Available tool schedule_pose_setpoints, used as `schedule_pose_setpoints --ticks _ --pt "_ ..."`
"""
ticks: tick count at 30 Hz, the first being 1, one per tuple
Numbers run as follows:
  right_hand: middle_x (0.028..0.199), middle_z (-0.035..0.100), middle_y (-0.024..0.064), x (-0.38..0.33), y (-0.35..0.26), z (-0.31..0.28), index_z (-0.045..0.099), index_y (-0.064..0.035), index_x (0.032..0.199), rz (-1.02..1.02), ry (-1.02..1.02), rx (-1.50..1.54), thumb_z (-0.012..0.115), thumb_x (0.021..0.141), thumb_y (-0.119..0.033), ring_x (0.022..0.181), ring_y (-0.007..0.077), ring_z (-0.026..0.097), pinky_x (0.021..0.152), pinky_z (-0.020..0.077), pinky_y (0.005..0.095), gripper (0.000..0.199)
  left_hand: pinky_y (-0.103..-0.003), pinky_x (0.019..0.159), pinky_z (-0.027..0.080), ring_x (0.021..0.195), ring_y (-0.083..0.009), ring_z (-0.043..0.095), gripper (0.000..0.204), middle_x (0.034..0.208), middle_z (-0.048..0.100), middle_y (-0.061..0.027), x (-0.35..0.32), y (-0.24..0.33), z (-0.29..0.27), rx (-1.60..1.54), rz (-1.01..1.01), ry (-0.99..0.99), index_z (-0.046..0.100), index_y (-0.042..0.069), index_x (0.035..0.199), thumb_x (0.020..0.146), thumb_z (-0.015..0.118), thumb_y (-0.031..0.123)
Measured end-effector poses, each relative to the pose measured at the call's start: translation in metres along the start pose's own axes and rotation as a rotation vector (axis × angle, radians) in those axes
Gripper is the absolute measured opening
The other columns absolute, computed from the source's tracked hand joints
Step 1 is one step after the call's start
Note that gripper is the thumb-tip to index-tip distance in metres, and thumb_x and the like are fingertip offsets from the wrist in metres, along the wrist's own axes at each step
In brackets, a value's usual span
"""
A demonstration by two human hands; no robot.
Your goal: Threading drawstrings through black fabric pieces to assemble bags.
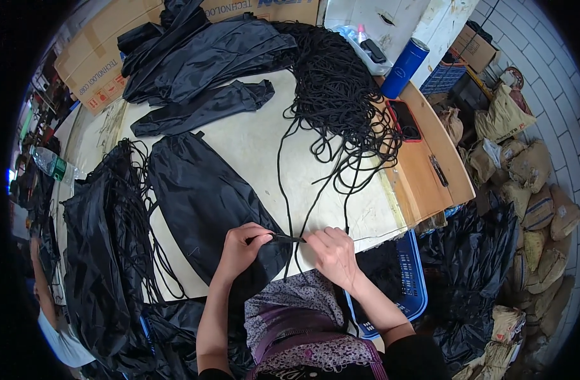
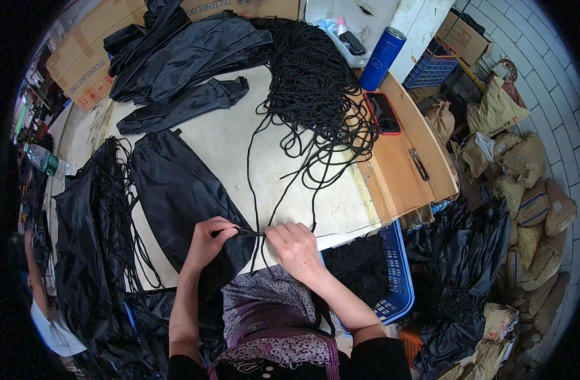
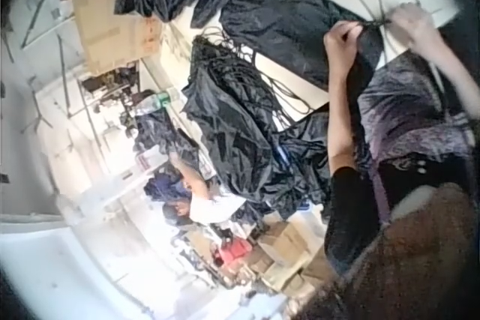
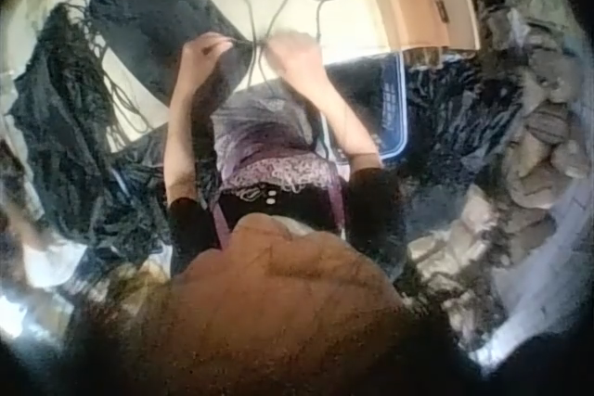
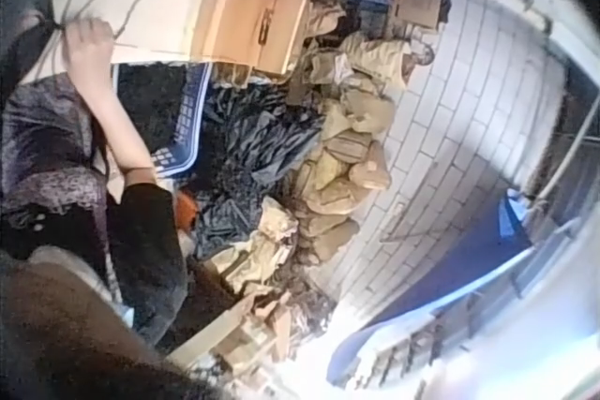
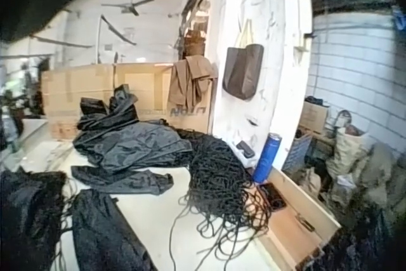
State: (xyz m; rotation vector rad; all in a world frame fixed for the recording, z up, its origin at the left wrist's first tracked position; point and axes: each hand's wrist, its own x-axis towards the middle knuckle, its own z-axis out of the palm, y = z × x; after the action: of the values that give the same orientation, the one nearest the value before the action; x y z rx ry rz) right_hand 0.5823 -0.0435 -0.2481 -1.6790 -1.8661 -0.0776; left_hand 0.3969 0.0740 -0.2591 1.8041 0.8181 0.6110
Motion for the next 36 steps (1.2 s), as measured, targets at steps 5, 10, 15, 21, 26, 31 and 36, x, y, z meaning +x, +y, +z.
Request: schedule_pose_setpoints --ticks 5,10,15,21,26,31,36 --pt "0.069 0.054 0.0054 -0.0010 -0.0042 0.0084 0.060 -0.0047 0.088 -0.012 0.031 0.031 0.059 0.055 0.004 0.064 0.0229 0.053 0.058 0.0424 0.0344 0.033 -0.025 0.068 0.046 0.073 -0.0156 0.061 0.010 0.079 0.066 -0.0100 -0.0002 -0.0029 0.0009 0.007 0.000 0.005 0.066 -0.005 0.084 0.076 0.067 -0.001" --pt "0.068 0.053 0.0057 -0.0016 -0.0035 0.0099 0.060 -0.0048 0.087 -0.002 0.045 0.018 0.059 0.056 0.004 0.063 0.0229 0.052 0.058 0.0420 0.0339 0.033 -0.025 0.067 0.046 0.072 -0.0142 0.061 0.010 0.079 0.067 -0.0088 0.0001 -0.0039 0.0001 -0.034 -0.060 0.001 0.067 -0.005 0.082 0.072 0.069 -0.002" --pt "0.068 0.051 0.0040 -0.0009 -0.0020 0.0079 0.060 -0.0038 0.087 -0.037 0.062 -0.001 0.060 0.066 -0.001 0.063 0.0204 0.051 0.057 0.0414 0.0322 0.021 -0.024 0.066 0.046 0.073 -0.0133 0.061 0.010 0.079 0.067 -0.0082 0.0002 -0.0024 -0.0024 -0.089 -0.101 -0.022 0.068 -0.004 0.080 0.071 0.069 -0.003" --pt "0.070 0.052 0.0048 -0.0018 0.0019 0.0106 0.060 -0.0049 0.088 -0.045 0.055 0.010 0.060 0.055 0.001 0.063 0.0215 0.050 0.057 0.0397 0.0329 0.033 -0.024 0.067 0.046 0.073 -0.0134 0.061 0.010 0.079 0.067 -0.0084 0.0020 -0.0034 -0.0035 -0.090 -0.089 -0.045 0.068 -0.005 0.081 0.071 0.068 -0.003" --pt "0.069 0.051 0.0040 0.0002 0.0019 0.0095 0.059 -0.0046 0.086 -0.068 0.020 -0.011 0.060 0.061 -0.002 0.065 0.0205 0.050 0.058 0.0400 0.0323 0.026 -0.024 0.067 0.045 0.073 -0.0134 0.061 0.010 0.079 0.066 -0.0084 0.0015 -0.0033 -0.0037 -0.074 -0.097 -0.048 0.068 -0.004 0.082 0.072 0.068 -0.003" --pt "0.069 0.051 0.0036 -0.0008 0.0030 0.0103 0.059 -0.0046 0.086 -0.055 0.030 -0.018 0.060 0.063 -0.003 0.067 0.0203 0.050 0.060 0.0403 0.0320 0.023 -0.024 0.067 0.045 0.073 -0.0133 0.060 0.011 0.079 0.066 -0.0082 0.0011 -0.0031 -0.0050 -0.097 -0.072 -0.048 0.068 -0.004 0.083 0.073 0.067 -0.003" --pt "0.070 0.051 0.0038 -0.0031 0.0029 0.0118 0.059 -0.0046 0.086 -0.046 0.022 -0.031 0.060 0.062 -0.003 0.067 0.0203 0.050 0.060 0.0404 0.0319 0.024 -0.024 0.067 0.045 0.073 -0.0134 0.060 0.011 0.079 0.066 -0.0083 0.0013 -0.0034 -0.0056 -0.104 -0.080 -0.066 0.069 -0.003 0.084 0.073 0.067 -0.003"
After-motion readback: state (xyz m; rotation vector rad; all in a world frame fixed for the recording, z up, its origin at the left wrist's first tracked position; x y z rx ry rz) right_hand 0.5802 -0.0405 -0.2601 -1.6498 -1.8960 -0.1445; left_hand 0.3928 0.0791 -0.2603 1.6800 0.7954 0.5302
